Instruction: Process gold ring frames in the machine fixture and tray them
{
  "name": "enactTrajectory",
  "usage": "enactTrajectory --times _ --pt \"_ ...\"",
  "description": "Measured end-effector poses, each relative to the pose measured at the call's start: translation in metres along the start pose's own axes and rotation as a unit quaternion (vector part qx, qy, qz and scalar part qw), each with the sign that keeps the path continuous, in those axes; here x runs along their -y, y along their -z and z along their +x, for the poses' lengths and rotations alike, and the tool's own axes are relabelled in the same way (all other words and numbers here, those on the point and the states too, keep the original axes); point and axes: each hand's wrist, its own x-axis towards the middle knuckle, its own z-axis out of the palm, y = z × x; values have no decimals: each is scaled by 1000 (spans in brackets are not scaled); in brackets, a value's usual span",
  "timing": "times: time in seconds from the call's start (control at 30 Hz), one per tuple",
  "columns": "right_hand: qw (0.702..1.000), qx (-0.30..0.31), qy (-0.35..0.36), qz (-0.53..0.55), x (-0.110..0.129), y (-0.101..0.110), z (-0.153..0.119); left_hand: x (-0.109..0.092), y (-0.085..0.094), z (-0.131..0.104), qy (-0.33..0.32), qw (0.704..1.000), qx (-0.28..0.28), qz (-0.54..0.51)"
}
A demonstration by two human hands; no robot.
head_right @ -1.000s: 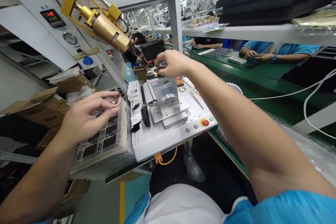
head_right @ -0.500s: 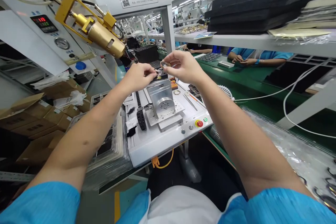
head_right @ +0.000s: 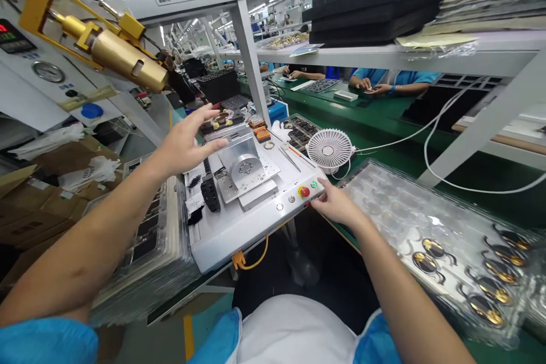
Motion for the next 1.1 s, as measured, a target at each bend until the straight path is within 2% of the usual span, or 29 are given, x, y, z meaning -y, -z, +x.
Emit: enactTrajectory --times 0.1,0.17,0.23,0.3,0.33,0.37,0.43,0.5,0.57,0.67,0.77,0.87,0.97,1.03,1.1 --pt "998 38 7 -49 -17 -30 -6 -31 6 -35 -55 998 -22 13" --pt "997 29 13 -76 -21 -42 -7 -50 5 -67 -95 995 16 5" --pt "995 5 10 -99 -22 -46 -6 -63 -4 -99 -121 991 46 -28" --pt "993 -13 3 -116 -22 -46 -2 -71 -23 -126 -88 987 87 -99" --pt "993 -17 1 -115 -22 -44 -1 -73 -37 -138 -52 980 113 -153" --pt "994 -14 0 -105 -23 -42 -1 -75 -52 -147 1 968 140 -207" --pt "999 -4 2 -51 -23 -38 -5 -78 -89 -161 113 934 158 -299" --pt "999 11 21 46 -23 -38 -18 -83 -129 -169 212 886 144 -386" --pt "985 41 64 154 -22 -44 -37 -91 -168 -175 269 810 120 -507" --pt "953 70 135 261 -22 -63 -66 -105 -216 -180 277 686 83 -667" --pt "935 24 166 313 -25 -84 -85 -118 -243 -182 267 604 57 -749" --pt "928 -24 171 331 -30 -98 -93 -127 -254 -179 305 563 44 -767" --pt "945 -48 194 259 -33 -91 -98 -130 -256 -174 335 549 53 -764" --pt "961 -47 205 179 -40 -69 -100 -130 -255 -171 351 555 60 -752" --pt "980 -79 156 94 -59 -30 -101 -130 -253 -170 364 570 50 -735"
